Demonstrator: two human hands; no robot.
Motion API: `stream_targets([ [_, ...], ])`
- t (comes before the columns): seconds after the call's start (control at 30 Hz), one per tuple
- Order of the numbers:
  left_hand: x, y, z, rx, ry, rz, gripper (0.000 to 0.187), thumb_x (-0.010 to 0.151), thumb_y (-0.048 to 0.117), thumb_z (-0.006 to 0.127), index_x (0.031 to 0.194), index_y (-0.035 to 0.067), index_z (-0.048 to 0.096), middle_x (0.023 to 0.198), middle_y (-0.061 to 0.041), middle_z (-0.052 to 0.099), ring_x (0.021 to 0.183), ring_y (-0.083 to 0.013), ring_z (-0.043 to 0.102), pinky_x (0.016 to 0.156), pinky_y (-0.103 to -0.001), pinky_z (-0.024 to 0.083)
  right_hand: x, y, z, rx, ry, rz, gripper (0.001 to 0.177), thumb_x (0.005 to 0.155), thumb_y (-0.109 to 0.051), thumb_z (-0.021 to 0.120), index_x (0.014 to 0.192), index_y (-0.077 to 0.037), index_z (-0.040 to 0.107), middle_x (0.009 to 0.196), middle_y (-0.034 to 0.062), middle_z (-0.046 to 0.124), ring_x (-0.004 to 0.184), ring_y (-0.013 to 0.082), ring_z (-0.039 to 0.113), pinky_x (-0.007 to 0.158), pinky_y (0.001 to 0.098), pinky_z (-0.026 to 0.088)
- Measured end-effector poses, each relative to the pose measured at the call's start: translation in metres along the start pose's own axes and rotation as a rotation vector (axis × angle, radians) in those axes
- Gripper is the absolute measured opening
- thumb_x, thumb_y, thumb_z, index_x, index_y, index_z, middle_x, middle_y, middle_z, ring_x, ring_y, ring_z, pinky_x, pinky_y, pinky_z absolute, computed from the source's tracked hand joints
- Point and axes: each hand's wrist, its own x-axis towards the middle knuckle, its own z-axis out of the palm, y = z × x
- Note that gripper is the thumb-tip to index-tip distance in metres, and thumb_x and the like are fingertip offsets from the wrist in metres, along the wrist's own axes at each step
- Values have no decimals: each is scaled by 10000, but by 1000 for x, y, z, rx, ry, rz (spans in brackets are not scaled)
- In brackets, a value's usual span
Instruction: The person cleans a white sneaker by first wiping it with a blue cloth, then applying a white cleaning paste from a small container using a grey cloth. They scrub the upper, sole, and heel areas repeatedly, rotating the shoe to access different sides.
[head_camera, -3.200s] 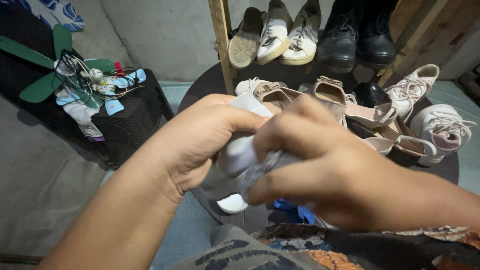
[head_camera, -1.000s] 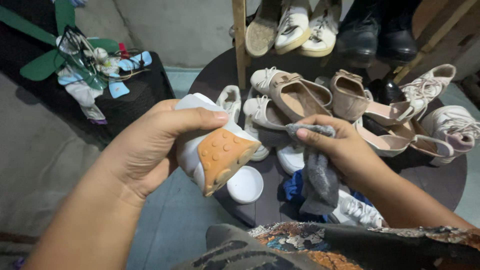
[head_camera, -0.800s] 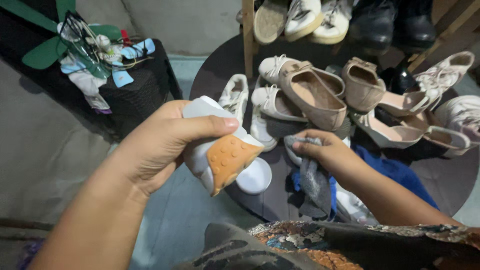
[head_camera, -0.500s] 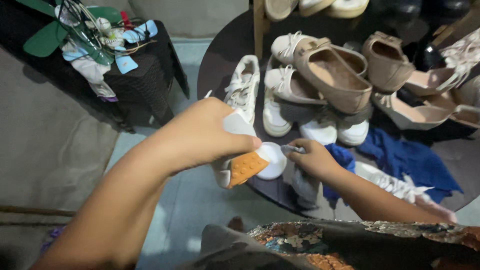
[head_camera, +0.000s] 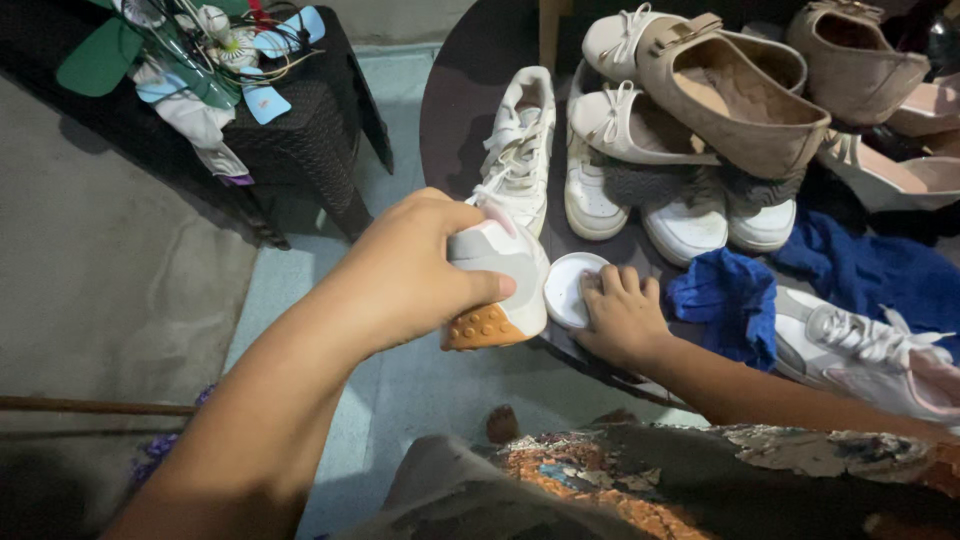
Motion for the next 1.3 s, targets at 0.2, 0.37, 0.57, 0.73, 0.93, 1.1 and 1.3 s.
stream_targets([
  [0.2,-4,-17,-1,-15,13,-56,458,676,302,849,1051,49,777,1054,-140,677,1010,-300,668,896,-389,506,3,4,9,42,7,-8,725,755,-525,779,1339,-133,605,1318,107,501,1273,308,412,1009,519,330],
  [0.37,-5,-26,-3,-33,27,-89,524,682,295,842,1125,34,740,1057,-142,683,989,-292,692,878,-380,523,2,7,13,117,4,-40,492,726,-426,837,1152,-201,734,1195,38,575,1225,277,448,997,504,333],
  [0.57,-3,-28,0,-103,68,-105,551,675,288,859,1142,23,733,1104,-146,687,1014,-274,694,890,-366,521,5,13,20,295,21,-28,424,648,-344,889,1046,-234,791,1058,0,646,1169,242,495,999,499,315],
  [0.73,-1,-22,0,-171,68,-127,498,678,273,851,1095,19,750,1101,-146,705,1006,-253,707,879,-355,531,14,20,26,327,-26,-5,456,601,-366,920,993,-176,787,1084,-15,674,1194,237,492,992,498,312],
  [0.93,0,-13,-1,-390,10,-253,379,709,197,801,1041,21,757,937,-95,793,843,-184,753,772,-321,572,25,39,18,616,-166,31,488,668,-470,884,1030,-157,790,1024,32,721,1067,250,572,939,466,402],
  [1.1,7,-9,0,-745,6,-228,333,763,100,747,1081,4,738,978,-59,804,877,-126,751,809,-274,571,17,60,-15,1683,-196,458,434,847,-431,740,1099,-78,719,971,100,711,849,237,688,812,412,546],
  [1.3,18,5,-3,-1094,159,-20,169,844,43,651,999,-16,687,954,-96,750,863,-158,697,837,-272,539,-21,71,-97,2354,-82,193,339,954,-360,681,1123,-67,680,1010,71,750,907,226,693,870,421,546],
])
